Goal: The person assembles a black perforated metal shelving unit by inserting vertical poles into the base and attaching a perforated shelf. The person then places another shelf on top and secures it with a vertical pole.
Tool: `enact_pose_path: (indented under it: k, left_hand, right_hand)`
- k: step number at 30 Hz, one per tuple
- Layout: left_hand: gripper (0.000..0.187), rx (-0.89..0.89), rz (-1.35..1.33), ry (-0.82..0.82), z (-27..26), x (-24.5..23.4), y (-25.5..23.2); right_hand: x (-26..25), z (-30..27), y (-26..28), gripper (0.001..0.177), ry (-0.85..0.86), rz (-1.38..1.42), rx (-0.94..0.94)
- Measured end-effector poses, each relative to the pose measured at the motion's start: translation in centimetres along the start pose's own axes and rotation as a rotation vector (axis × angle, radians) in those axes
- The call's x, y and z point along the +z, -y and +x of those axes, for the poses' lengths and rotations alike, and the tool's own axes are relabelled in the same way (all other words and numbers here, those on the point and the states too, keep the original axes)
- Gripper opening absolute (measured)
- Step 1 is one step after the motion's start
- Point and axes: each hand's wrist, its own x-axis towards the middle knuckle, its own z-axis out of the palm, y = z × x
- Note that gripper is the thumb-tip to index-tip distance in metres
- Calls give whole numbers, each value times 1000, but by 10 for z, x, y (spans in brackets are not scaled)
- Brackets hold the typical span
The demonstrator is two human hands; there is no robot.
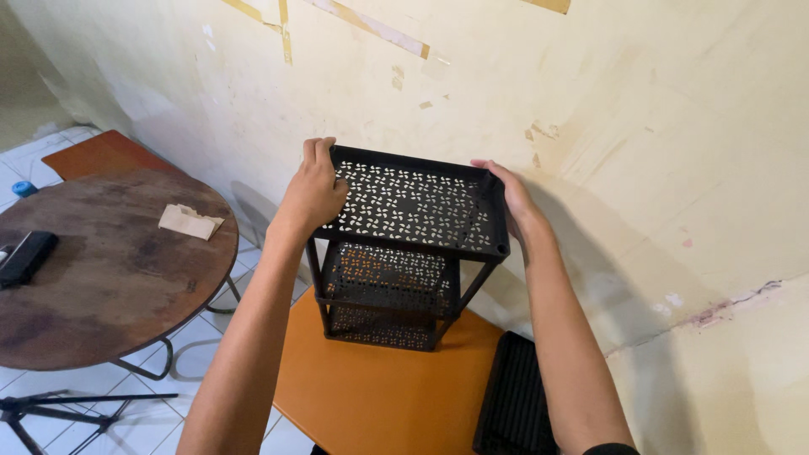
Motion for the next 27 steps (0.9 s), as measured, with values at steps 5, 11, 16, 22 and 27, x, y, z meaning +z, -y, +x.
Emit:
enact_pose_path:
  k: [5,11,16,22,27]
  left_hand:
    - [61,-196,-69,59,4,4,0]
    - [61,-278,-119,76,7,4,7]
    - [67,-462,-399,112,24,10,26]
    - [61,-710,-579,233,53,11,46]
    - [49,-789,-856,198,56,28,62]
  right_hand:
    - [-2,2,-20,42,37,190,-6]
    - [7,-2,-6,38,-12,149,-13]
    - [4,-4,15,37,-91,-318,-150]
    - [24,-5,35,36,-143,-640,-220]
    - [45,-13,40,35,-211,-663,-166]
